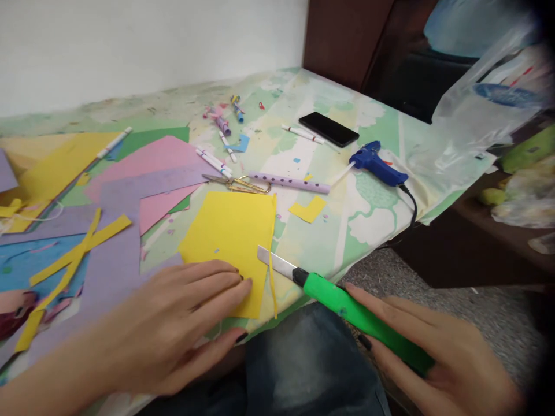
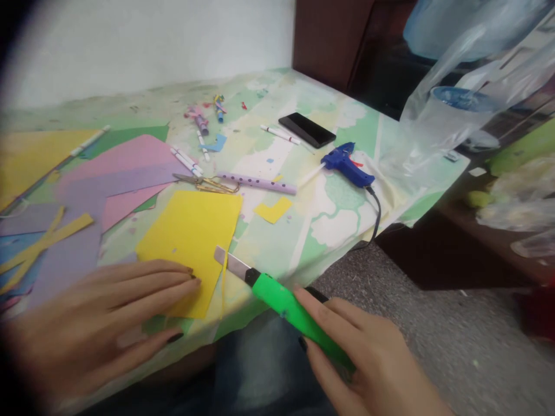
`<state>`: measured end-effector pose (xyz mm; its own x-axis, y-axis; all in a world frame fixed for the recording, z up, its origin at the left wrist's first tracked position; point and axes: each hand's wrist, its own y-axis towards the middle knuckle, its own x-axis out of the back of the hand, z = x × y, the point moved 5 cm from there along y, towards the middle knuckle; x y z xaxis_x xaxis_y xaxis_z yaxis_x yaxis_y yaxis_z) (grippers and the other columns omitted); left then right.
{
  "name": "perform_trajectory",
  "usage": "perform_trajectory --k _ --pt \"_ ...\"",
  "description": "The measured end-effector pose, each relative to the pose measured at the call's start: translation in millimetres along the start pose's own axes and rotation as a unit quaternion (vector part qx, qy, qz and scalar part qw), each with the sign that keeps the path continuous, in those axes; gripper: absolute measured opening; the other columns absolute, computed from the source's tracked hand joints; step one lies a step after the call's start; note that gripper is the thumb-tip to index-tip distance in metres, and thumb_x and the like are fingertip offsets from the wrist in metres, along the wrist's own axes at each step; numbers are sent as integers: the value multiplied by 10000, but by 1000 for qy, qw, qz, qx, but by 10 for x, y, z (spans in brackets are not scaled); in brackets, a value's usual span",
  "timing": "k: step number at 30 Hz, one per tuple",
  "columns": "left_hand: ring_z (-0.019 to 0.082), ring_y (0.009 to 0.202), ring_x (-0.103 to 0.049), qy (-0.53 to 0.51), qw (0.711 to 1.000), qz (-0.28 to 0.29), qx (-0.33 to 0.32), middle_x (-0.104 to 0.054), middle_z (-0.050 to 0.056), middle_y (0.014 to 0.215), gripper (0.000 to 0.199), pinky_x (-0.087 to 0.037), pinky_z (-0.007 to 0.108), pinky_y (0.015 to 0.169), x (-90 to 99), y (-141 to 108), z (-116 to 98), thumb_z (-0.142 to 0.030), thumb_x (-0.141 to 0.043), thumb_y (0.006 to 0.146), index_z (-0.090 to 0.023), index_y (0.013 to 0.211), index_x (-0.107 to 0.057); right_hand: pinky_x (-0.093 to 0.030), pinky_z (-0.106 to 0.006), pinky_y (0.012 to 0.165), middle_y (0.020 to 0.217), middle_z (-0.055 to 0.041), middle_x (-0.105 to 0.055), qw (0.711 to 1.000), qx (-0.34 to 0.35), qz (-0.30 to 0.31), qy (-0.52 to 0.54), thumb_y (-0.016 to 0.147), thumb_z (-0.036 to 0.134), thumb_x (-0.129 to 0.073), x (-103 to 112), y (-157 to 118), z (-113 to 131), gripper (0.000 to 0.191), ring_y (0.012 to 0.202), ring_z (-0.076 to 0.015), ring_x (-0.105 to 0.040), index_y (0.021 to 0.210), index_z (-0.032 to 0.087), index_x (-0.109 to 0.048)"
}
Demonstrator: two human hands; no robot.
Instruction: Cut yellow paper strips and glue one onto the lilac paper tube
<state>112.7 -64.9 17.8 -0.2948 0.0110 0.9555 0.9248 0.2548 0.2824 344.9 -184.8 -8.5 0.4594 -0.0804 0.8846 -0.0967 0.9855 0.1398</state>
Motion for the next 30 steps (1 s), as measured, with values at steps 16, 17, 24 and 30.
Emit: perform_trajectory --k 16,17,24,30 --pt "213 852 -533 -58 997 2 -44 -586 115 941 339 -459 336 738 -237 127 83 -113 -559 856 -108 1194 -593 -501 -172 458 798 -21 -695 995 50 -73 -39 894 167 -435 -74 -98 165 500 572 -104 -655 1391 218 -451" --pt "218 873 -542 -62 997 -1 -44 -591 119 962 340 -463 335 746 -229 126 84 -111 -561 850 -114 1188 -595 -500 -175 457 801 -21 -696 995 49 -74 -39 890 163 -436 -76 -106 165 506 575 -105 -656 1393 220 -448" --pt "243 948 -536 -14 997 -7 -72 -616 136 1047 309 -471 369 835 -216 101 34 -136 -544 852 -85 1152 -599 -472 -176 434 819 -20 -703 994 51 -76 -54 892 152 -436 -68 -107 170 518 564 -95 -646 1406 223 -432" --pt "265 1010 -504 -14 996 13 -83 -620 136 1125 333 -446 398 891 -254 63 36 -138 -570 840 -61 1164 -593 -429 -189 387 748 -8 -681 993 52 -91 -56 913 183 -426 -105 -84 213 453 498 -80 -606 1362 188 -488"
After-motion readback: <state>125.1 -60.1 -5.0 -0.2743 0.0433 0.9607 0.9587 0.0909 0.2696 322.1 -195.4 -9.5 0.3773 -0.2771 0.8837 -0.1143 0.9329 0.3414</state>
